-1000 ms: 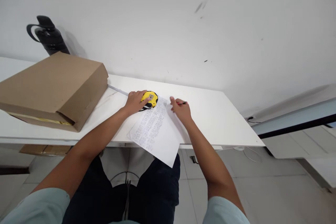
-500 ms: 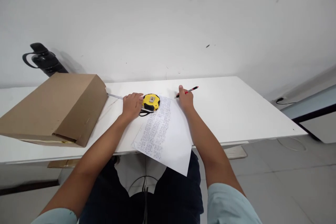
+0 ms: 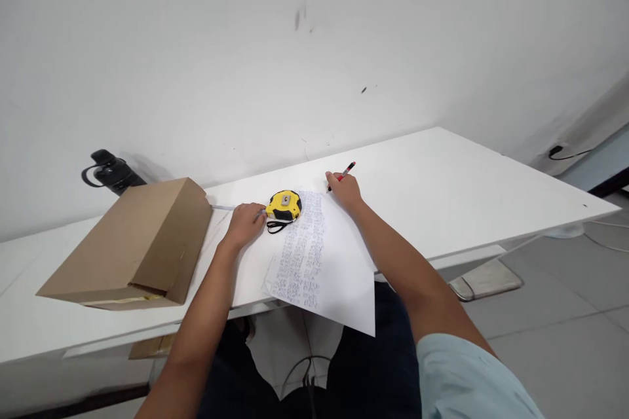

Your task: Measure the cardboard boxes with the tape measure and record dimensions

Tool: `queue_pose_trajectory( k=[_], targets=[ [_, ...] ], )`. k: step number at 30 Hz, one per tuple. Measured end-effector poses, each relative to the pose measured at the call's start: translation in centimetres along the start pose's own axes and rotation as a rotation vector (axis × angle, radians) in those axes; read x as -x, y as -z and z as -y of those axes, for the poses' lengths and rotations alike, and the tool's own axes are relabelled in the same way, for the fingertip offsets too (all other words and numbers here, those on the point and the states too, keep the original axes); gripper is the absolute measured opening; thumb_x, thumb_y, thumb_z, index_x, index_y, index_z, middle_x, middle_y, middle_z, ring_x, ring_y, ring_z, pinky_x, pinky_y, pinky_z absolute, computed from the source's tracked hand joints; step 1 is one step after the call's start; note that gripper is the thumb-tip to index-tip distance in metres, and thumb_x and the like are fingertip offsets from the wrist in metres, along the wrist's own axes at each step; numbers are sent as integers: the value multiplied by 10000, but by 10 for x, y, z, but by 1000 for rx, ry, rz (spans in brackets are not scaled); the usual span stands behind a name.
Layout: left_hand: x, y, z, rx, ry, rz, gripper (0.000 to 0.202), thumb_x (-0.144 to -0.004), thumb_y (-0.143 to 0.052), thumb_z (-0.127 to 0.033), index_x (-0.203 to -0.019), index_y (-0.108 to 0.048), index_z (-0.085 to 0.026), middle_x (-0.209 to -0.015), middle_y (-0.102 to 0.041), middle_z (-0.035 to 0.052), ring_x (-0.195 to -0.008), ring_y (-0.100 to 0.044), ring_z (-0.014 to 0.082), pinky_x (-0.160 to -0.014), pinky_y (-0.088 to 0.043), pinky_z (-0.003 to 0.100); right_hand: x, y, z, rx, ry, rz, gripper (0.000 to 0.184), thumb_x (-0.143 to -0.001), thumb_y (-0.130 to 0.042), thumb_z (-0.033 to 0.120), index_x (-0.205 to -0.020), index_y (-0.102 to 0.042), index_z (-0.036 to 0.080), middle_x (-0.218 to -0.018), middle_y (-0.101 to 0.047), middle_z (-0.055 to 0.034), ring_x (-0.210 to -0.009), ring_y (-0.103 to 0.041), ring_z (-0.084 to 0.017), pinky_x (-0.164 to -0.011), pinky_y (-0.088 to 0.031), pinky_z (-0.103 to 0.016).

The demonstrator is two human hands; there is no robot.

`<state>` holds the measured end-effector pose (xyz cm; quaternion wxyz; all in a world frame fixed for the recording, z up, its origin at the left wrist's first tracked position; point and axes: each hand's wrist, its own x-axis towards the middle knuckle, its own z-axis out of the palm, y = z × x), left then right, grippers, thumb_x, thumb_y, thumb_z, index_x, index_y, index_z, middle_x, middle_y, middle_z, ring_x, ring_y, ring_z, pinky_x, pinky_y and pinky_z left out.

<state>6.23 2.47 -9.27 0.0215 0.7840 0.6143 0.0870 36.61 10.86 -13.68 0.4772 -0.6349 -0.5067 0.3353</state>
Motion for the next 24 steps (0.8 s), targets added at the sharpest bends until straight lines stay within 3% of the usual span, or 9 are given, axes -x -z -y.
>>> queue_pose_trajectory(
  k=[7,12,24],
  targets=[
    [1,-2,4,-17,-7,2,312,-1090,-471,-251,-1210,-758,-273,-1260,-793,55,-1180,-687,273,-1059,-468,431,4,0,4,5,-20,16,380,-900,-583,417,-599,-634,190,-652,-614,-20,-638,-479,-144,-655,-391,-292],
    [1,-7,2,38,3,-33,301,-1107,-467,-299,-1143,-766,-286,-1156,-801,39,-1118,-675,264,-1046,-448,425,5,1,5,13,-24,19,404,-915,-558,433,-602,-634,189,-653,-613,-20,-659,-498,-147,-668,-403,-289],
    [-2,-15,4,126,1,-76,273,-1090,-512,-256,-1121,-783,-242,-1146,-803,53,-1102,-651,269,-1050,-408,430,5,0,5,13,-42,-13,391,-923,-552,412,-611,-626,187,-655,-624,-23,-645,-504,-147,-685,-405,-292]
  ],
)
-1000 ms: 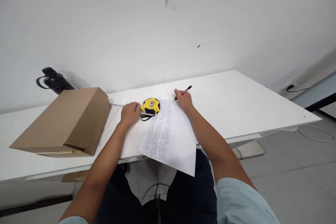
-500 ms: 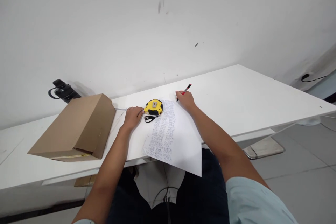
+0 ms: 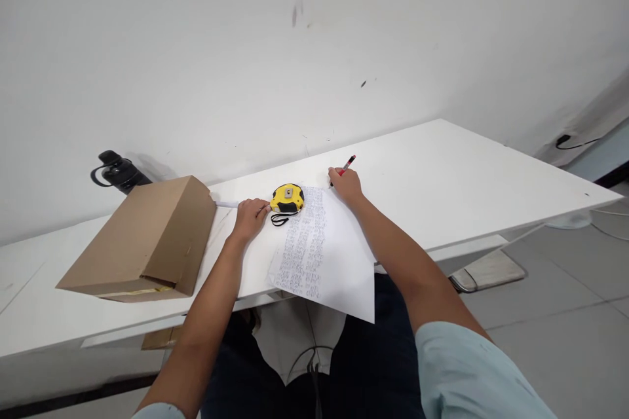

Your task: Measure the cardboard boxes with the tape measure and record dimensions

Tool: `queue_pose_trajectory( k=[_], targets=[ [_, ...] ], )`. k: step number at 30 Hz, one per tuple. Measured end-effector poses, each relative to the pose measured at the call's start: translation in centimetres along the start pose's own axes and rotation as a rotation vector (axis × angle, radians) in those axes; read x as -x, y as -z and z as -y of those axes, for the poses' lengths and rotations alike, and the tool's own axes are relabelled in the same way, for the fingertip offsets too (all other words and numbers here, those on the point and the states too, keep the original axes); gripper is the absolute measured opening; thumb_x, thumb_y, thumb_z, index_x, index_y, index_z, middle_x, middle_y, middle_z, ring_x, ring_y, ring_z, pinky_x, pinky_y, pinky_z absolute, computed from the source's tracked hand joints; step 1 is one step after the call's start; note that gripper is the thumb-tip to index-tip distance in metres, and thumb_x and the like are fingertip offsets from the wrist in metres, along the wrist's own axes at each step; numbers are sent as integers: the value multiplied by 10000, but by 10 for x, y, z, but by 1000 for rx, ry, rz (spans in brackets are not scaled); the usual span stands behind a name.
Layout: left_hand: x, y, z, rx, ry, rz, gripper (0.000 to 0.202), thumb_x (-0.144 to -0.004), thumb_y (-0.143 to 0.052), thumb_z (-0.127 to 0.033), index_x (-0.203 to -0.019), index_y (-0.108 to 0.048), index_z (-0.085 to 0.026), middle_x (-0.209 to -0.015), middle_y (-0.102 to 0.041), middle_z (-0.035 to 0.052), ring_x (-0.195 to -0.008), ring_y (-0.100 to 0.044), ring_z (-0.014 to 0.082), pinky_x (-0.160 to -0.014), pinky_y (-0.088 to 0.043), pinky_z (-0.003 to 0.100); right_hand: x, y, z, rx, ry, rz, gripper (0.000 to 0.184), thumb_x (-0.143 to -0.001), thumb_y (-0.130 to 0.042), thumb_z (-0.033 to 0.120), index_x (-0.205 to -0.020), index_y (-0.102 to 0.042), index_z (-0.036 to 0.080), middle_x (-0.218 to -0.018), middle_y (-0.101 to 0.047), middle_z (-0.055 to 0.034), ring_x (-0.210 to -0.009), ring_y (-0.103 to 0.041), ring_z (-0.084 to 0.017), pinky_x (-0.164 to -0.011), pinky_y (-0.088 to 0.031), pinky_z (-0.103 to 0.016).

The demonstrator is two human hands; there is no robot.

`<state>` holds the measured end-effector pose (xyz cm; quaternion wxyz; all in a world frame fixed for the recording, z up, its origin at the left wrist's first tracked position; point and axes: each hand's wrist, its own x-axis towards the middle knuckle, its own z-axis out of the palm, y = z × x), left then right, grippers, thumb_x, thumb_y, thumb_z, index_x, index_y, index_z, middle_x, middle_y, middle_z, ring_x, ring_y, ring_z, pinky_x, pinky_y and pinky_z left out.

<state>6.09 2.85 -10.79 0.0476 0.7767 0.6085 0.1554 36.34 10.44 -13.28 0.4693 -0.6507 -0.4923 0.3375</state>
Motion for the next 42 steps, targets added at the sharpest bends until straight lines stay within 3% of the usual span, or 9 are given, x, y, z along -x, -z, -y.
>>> queue_pose_trajectory(
  k=[6,17,23,42],
  targets=[
    [1,-2,2,-7,0,-10,225,-1072,-560,-221,-1110,-781,-235,-1127,-798,58,-1109,-667,265,-1050,-417,423,0,-2,-2,-8,-4,9,395,-905,-567,444,-620,-641,181,-662,-643,-36,-658,-517,-154,-678,-398,-293],
    [3,-11,9,3,-36,-128,224,-985,-606,-146,-1120,-769,-220,-1125,-814,57,-1133,-704,253,-1065,-419,418,1,-6,3,1,-17,-25,449,-934,-529,466,-579,-587,197,-649,-647,-37,-648,-527,-160,-686,-379,-295],
    [0,-10,9,-7,-27,-105,320,-954,-565,-70,-1145,-779,-211,-1159,-818,63,-1155,-707,263,-1071,-422,431,-1,-4,3,29,-17,-5,433,-935,-527,448,-585,-580,198,-646,-641,-34,-655,-520,-156,-688,-375,-291],
    [-2,-11,13,-33,-48,-103,408,-968,-503,-30,-1202,-772,-229,-1118,-806,71,-1116,-706,267,-1079,-441,439,-2,-3,0,60,10,-10,473,-971,-474,504,-601,-512,212,-656,-625,-45,-658,-518,-162,-679,-370,-294]
  ],
)
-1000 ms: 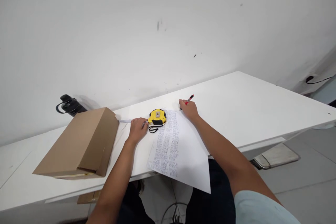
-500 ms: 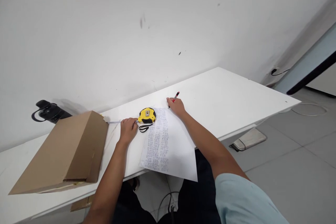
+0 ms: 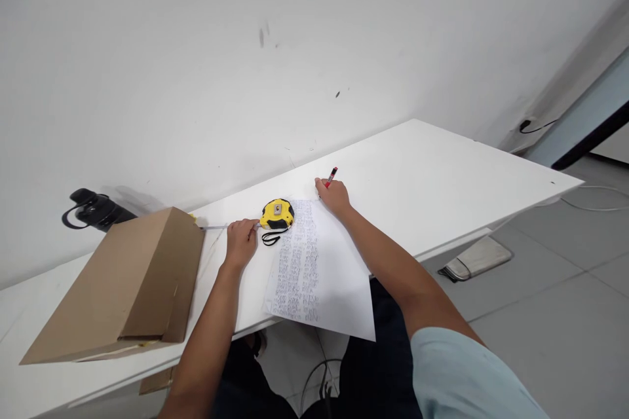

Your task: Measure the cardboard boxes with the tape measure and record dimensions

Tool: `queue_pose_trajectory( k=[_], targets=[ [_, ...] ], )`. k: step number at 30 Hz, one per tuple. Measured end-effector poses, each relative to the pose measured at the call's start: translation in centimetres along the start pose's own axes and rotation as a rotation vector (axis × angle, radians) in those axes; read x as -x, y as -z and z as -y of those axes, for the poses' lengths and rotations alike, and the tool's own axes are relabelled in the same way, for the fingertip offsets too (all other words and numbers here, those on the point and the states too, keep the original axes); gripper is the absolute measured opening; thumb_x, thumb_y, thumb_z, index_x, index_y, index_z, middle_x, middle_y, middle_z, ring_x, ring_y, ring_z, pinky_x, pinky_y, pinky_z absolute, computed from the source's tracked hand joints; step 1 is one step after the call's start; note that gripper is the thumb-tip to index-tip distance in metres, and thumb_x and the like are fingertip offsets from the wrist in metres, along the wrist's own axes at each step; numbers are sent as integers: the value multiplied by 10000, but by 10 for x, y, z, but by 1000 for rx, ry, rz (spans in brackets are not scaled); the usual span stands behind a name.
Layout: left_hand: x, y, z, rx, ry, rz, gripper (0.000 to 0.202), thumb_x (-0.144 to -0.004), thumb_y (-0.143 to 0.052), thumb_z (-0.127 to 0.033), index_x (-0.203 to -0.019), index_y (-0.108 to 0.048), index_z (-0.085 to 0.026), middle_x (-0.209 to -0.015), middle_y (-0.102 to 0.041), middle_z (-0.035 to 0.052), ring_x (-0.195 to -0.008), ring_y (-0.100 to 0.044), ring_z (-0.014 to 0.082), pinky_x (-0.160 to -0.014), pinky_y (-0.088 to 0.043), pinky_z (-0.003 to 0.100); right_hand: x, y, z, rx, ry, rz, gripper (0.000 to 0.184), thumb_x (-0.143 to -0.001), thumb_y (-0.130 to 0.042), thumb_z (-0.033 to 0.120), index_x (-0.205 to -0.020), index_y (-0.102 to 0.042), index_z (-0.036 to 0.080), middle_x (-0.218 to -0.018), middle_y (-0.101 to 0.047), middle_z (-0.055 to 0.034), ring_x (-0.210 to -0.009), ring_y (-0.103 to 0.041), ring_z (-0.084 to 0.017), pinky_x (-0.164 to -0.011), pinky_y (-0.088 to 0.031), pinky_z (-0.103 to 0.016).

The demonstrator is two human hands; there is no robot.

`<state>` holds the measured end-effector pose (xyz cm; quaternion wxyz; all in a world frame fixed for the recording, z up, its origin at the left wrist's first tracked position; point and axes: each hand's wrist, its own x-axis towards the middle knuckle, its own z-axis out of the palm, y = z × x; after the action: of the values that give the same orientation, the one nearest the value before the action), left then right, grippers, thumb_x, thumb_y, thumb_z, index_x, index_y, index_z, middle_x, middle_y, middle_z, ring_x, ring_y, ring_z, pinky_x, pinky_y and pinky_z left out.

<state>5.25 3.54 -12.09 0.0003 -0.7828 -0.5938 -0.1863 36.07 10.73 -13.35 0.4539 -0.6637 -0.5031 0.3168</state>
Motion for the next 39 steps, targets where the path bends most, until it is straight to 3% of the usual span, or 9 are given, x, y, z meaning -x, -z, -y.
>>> queue_pose_trajectory(
  k=[14,24,30,39],
  targets=[
    [3,-1,3,-8,-5,-5,431,-957,-489,-16,-1212,-761,-232,-1112,-796,67,-1094,-696,249,-1071,-432,424,-5,-4,-4,44,10,43,444,-940,-487,483,-596,-544,209,-644,-634,-42,-667,-532,-161,-668,-357,-276],
    [9,-3,9,12,-13,-25,460,-955,-486,23,-1216,-775,-223,-1105,-796,72,-1091,-690,257,-1056,-448,437,-3,-11,0,111,19,6,478,-975,-427,469,-594,-563,213,-645,-634,-53,-651,-530,-173,-672,-338,-277],
    [13,-3,8,67,14,-15,480,-958,-459,20,-1207,-781,-233,-1128,-797,79,-1102,-688,266,-1081,-446,459,0,-11,5,145,52,64,490,-962,-412,476,-564,-545,221,-652,-665,-63,-668,-593,-193,-678,-387,-280],
    [14,-14,15,106,28,-60,506,-934,-434,22,-1188,-791,-233,-1123,-796,88,-1091,-688,281,-1068,-472,479,-7,-17,-2,251,15,42,542,-994,-330,551,-617,-558,235,-747,-699,-91,-757,-652,-229,-715,-434,-293]
  ],
)
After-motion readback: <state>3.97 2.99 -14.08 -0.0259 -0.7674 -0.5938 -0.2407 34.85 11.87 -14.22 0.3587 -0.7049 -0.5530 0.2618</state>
